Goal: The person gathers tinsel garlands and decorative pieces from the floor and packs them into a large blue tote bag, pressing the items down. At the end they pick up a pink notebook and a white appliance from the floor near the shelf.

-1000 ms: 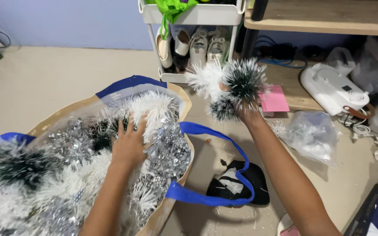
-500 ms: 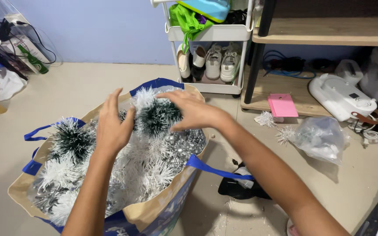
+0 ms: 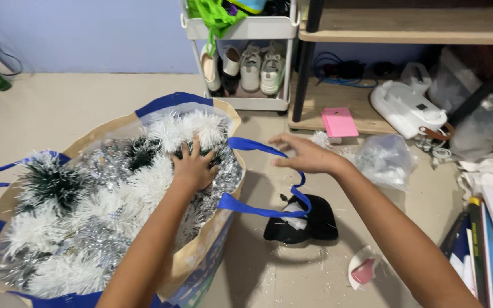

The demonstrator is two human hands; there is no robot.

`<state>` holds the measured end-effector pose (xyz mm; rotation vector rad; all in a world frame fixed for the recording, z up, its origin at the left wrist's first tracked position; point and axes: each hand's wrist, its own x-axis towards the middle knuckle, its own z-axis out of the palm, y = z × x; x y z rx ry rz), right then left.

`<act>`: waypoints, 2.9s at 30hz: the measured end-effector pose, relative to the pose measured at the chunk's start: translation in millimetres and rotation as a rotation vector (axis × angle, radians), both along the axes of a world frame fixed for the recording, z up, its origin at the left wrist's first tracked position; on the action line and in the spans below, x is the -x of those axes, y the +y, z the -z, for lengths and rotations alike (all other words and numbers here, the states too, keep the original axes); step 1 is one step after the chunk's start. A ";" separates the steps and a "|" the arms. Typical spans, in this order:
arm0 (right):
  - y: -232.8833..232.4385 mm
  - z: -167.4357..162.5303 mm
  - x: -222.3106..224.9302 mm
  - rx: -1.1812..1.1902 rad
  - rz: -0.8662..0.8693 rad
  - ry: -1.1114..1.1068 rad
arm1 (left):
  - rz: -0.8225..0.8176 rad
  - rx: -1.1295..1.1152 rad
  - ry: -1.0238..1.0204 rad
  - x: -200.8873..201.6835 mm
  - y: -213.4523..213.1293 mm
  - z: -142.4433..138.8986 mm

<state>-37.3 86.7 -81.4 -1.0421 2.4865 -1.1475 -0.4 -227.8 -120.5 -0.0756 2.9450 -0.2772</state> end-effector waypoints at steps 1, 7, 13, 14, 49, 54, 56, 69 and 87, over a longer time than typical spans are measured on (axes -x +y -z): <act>5.5 6.0 -2.0 -0.054 0.040 -0.090 | 0.005 -0.005 -0.008 -0.7 -2.8 8.2; 30.0 10.7 -12.1 -0.089 0.109 -0.362 | 0.038 0.049 0.012 -10.3 -14.6 30.4; 66.9 -43.3 -20.0 0.212 0.190 -0.248 | 0.077 -0.065 0.054 -19.1 -5.6 -3.9; 72.6 -53.6 -25.6 0.207 0.214 -0.242 | 0.098 -0.089 0.061 -23.0 -3.8 -18.6; -151.7 -146.0 -72.6 0.834 0.149 -0.037 | -0.220 -0.931 0.402 -89.8 -156.6 -269.7; -168.9 -143.6 -82.7 0.689 0.097 0.010 | -0.072 -0.059 0.342 -145.3 -107.4 -256.5; -172.2 -141.3 -83.8 0.666 0.102 -0.060 | -0.096 0.014 0.526 -167.6 -103.4 -261.0; -264.7 -74.3 -112.0 0.914 -0.445 -0.625 | 0.307 -0.503 0.685 -207.2 -19.5 -214.5; -357.4 -27.9 -124.8 0.178 -0.249 0.706 | -0.036 -0.353 1.019 -269.7 -163.0 -239.5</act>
